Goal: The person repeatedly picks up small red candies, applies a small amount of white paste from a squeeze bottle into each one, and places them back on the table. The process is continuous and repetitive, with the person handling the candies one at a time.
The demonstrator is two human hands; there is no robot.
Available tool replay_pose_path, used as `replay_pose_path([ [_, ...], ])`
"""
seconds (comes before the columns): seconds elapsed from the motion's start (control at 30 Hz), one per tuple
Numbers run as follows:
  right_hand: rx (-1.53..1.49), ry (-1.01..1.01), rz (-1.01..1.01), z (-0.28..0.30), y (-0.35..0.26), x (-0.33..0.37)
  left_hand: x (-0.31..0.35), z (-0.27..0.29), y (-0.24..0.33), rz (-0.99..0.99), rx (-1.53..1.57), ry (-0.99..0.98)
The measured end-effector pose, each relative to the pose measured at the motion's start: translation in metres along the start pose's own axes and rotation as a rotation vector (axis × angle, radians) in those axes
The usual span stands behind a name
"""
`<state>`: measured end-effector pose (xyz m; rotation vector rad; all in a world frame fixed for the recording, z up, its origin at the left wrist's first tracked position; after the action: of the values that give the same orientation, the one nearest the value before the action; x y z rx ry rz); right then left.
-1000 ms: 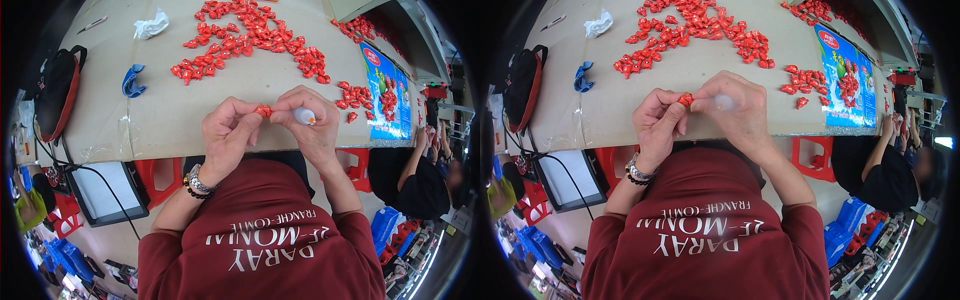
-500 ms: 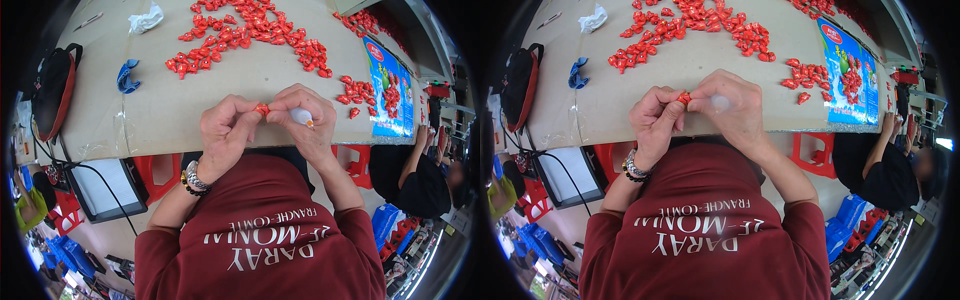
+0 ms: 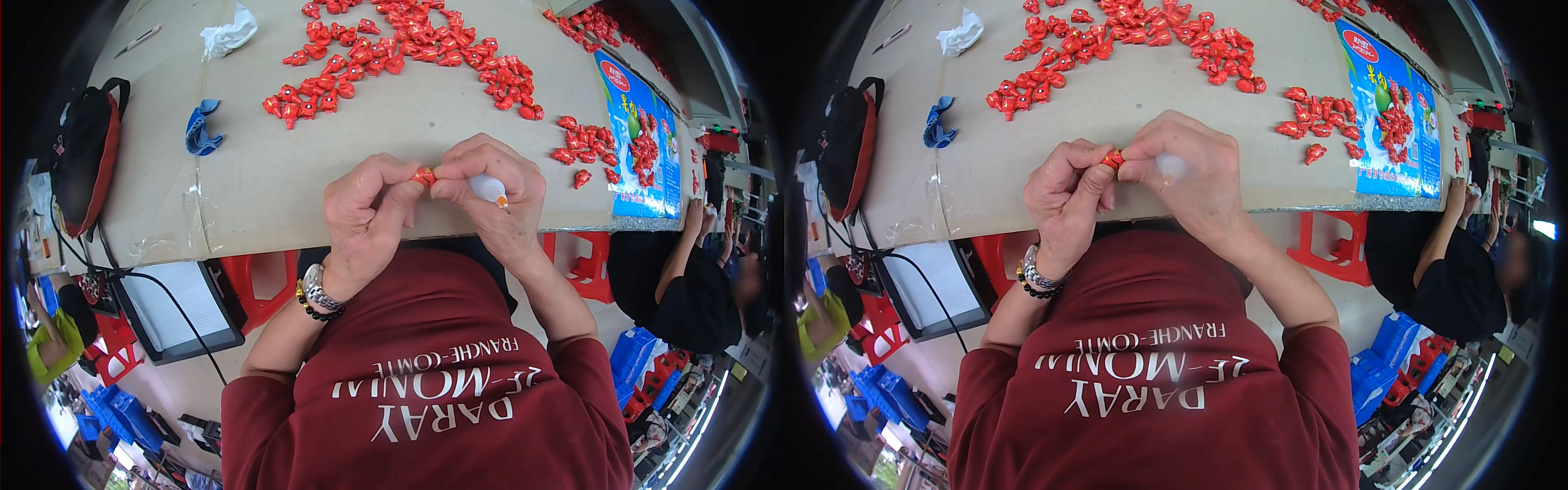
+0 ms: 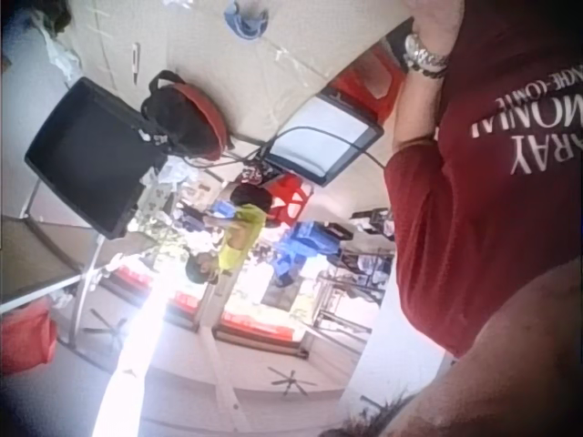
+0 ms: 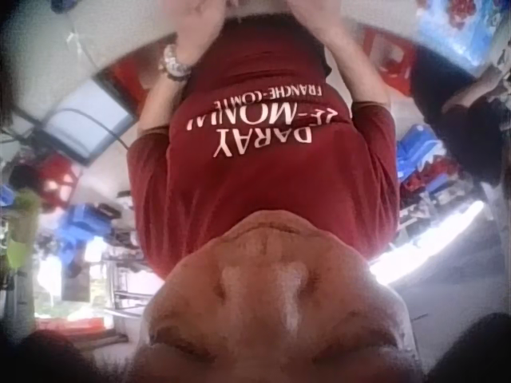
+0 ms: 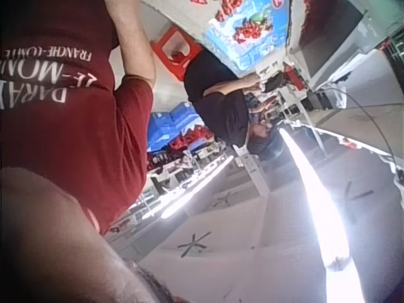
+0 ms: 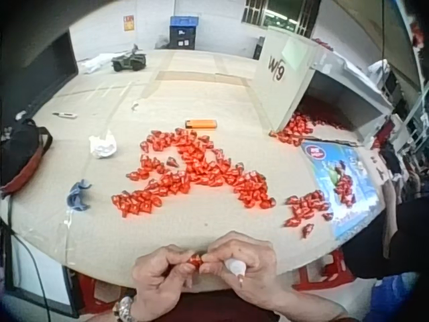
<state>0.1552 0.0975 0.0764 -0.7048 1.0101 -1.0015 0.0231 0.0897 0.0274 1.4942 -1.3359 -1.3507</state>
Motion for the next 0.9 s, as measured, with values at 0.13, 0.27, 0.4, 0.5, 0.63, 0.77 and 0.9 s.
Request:
replay_pose_path([
  [0.13, 0.000, 0.005, 0.002, 0.000, 0.000, 0.000, 0.000, 0.000, -0.001, 0.000, 0.006, 0.001],
  [0.27, -0.012, 0.006, 0.011, 0.000, 0.001, 0.000, 0.000, 0.000, 0.000, -0.010, 0.012, 0.001],
  [0.4, -0.018, 0.009, 0.014, -0.001, 0.001, 0.000, 0.000, 0.000, 0.001, -0.024, -0.002, 0.000],
  [0.5, -0.011, 0.014, 0.013, 0.000, 0.001, 0.000, 0.000, 0.000, 0.002, -0.032, -0.008, 0.003],
  [0.63, -0.007, 0.023, 0.009, 0.000, 0.000, 0.000, 0.000, 0.000, -0.002, 0.008, 0.020, 0.001],
  [0.77, -0.007, 0.023, -0.036, 0.004, 0.001, -0.007, -0.004, -0.001, -0.011, 0.133, 0.127, -0.023],
  [0.9, -0.036, 0.020, -0.076, 0.008, -0.001, -0.012, -0.006, -0.001, -0.017, 0.280, 0.303, -0.008],
])
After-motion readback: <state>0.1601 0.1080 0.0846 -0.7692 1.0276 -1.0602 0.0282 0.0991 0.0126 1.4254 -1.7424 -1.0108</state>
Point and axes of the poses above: each hand's wrist, its own x-axis away from the middle knuckle, its own z-axis out of the back of the hand, y = z × x, the point moved 10 cm from there along -x, towards the middle knuckle, and after that the axes turned 2 degrees about x, right-handed, at the moved point
